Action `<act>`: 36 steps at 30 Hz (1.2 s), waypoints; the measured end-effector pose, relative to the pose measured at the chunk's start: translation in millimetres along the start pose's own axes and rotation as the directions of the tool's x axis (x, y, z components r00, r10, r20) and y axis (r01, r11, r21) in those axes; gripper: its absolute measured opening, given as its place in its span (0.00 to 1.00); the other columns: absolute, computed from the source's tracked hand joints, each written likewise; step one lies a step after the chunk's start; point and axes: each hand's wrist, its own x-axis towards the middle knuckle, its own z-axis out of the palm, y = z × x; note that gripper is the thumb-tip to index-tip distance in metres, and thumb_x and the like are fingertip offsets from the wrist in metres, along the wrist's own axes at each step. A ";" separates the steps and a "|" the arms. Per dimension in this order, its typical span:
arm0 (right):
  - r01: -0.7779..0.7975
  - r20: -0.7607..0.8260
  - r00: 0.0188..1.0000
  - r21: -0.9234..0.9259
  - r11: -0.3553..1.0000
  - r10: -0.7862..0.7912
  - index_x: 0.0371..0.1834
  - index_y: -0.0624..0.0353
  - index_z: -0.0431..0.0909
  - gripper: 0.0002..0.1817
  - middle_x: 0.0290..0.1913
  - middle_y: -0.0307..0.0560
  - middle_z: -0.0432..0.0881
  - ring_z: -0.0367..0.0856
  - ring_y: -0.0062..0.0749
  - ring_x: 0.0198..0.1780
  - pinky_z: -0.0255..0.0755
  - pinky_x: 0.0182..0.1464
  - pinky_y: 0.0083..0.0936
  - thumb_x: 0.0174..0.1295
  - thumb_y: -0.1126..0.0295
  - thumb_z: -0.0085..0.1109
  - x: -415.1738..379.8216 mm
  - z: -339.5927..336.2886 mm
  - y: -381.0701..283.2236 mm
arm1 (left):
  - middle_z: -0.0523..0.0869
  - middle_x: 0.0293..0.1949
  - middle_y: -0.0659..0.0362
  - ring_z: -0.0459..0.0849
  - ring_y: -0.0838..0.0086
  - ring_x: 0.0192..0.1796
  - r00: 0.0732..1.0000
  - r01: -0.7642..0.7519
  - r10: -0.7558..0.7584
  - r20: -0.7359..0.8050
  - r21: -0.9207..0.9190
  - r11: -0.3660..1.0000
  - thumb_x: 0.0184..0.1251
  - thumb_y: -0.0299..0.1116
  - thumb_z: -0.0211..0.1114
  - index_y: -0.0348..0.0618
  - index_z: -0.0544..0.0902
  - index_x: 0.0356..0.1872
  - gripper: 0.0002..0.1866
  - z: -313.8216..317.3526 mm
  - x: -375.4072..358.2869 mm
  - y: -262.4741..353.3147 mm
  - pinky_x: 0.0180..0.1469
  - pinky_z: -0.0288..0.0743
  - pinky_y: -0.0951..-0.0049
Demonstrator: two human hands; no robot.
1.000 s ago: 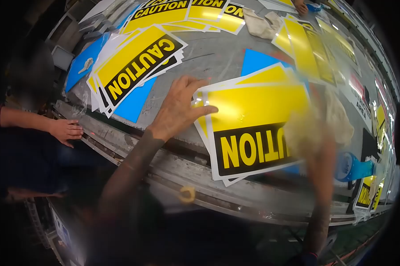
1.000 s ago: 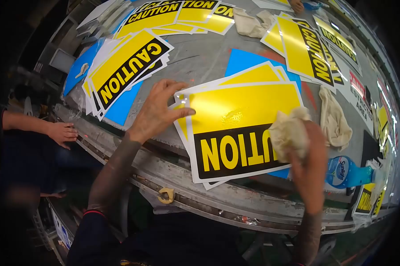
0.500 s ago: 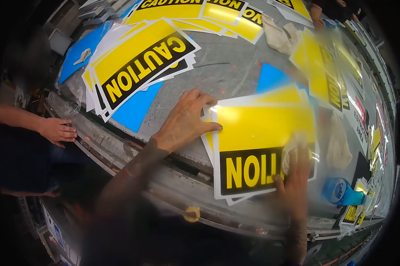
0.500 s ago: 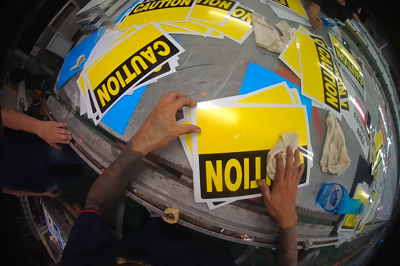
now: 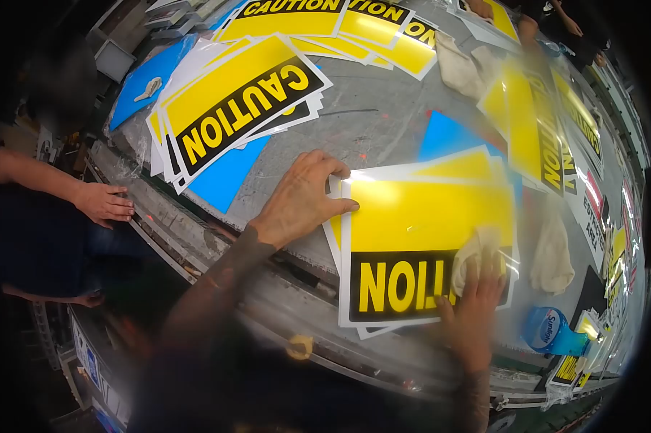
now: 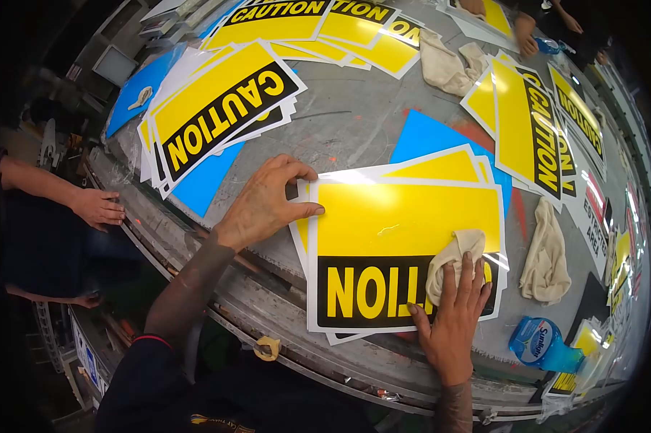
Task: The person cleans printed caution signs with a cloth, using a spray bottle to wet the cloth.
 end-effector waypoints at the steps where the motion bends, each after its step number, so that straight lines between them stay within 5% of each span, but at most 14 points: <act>1: 0.000 0.000 1.000 -0.004 1.000 0.000 0.89 0.52 0.56 0.49 0.91 0.62 0.49 0.39 0.67 0.91 0.32 0.86 0.71 0.73 0.38 0.61 0.1 0.5 -0.1 | 0.82 0.54 0.54 0.82 0.61 0.59 1.000 0.012 -0.012 -0.004 -0.002 1.000 0.60 0.46 0.85 0.42 0.88 0.57 0.28 1.3 1.1 0.3 0.65 0.79 0.63; 8: 0.003 0.003 1.000 -0.009 1.000 -0.003 0.89 0.52 0.56 0.49 0.91 0.62 0.49 0.39 0.68 0.91 0.33 0.86 0.72 0.71 0.43 0.65 1.0 -0.9 -1.1 | 0.83 0.52 0.55 0.82 0.64 0.58 0.998 0.051 -0.053 -0.029 -0.045 0.998 0.60 0.50 0.86 0.42 0.87 0.57 0.31 -1.4 6.3 4.1 0.63 0.80 0.65; 12: 0.000 0.012 1.000 -0.015 1.000 0.001 0.89 0.53 0.55 0.50 0.91 0.62 0.49 0.39 0.68 0.91 0.33 0.86 0.71 0.70 0.44 0.67 0.6 0.2 -1.9 | 0.88 0.49 0.56 0.85 0.67 0.57 0.985 0.161 -0.141 0.098 -0.247 0.956 0.64 0.43 0.84 0.40 0.87 0.59 0.27 -22.6 4.3 15.7 0.65 0.80 0.66; 15: -0.010 0.031 0.999 -0.023 1.000 0.011 0.89 0.53 0.55 0.50 0.91 0.62 0.49 0.39 0.68 0.91 0.33 0.86 0.71 0.70 0.45 0.67 -0.1 0.7 -0.9 | 0.89 0.52 0.55 0.86 0.68 0.58 0.988 0.134 -0.056 0.143 -0.629 0.766 0.69 0.35 0.81 0.37 0.86 0.61 0.23 -26.3 3.6 4.9 0.67 0.80 0.68; 19: 0.005 0.026 1.000 -0.012 1.000 -0.005 0.88 0.57 0.56 0.49 0.91 0.63 0.49 0.39 0.68 0.91 0.33 0.86 0.71 0.72 0.44 0.65 0.8 0.5 -1.2 | 0.90 0.57 0.52 0.91 0.68 0.60 0.968 0.215 0.014 0.250 -0.857 0.469 0.74 0.30 0.76 0.36 0.84 0.64 0.21 -26.9 5.0 -3.3 0.65 0.87 0.66; 22: 0.020 0.013 1.000 -0.033 0.999 -0.020 0.88 0.58 0.56 0.48 0.91 0.64 0.49 0.39 0.68 0.91 0.33 0.86 0.70 0.74 0.42 0.61 -0.6 4.1 1.8 | 0.90 0.58 0.52 0.91 0.68 0.61 0.964 0.237 0.032 0.265 -0.904 0.355 0.76 0.30 0.74 0.38 0.82 0.67 0.21 -19.9 7.1 -1.1 0.61 0.92 0.65; 36: 0.027 0.025 0.999 -0.037 0.999 -0.026 0.88 0.57 0.55 0.48 0.91 0.65 0.48 0.40 0.70 0.91 0.32 0.86 0.71 0.74 0.42 0.61 -1.9 5.1 5.3 | 0.87 0.59 0.53 0.91 0.69 0.61 0.962 0.250 0.059 0.268 -0.944 0.216 0.76 0.31 0.74 0.43 0.77 0.72 0.27 -13.6 11.1 -3.5 0.63 0.91 0.68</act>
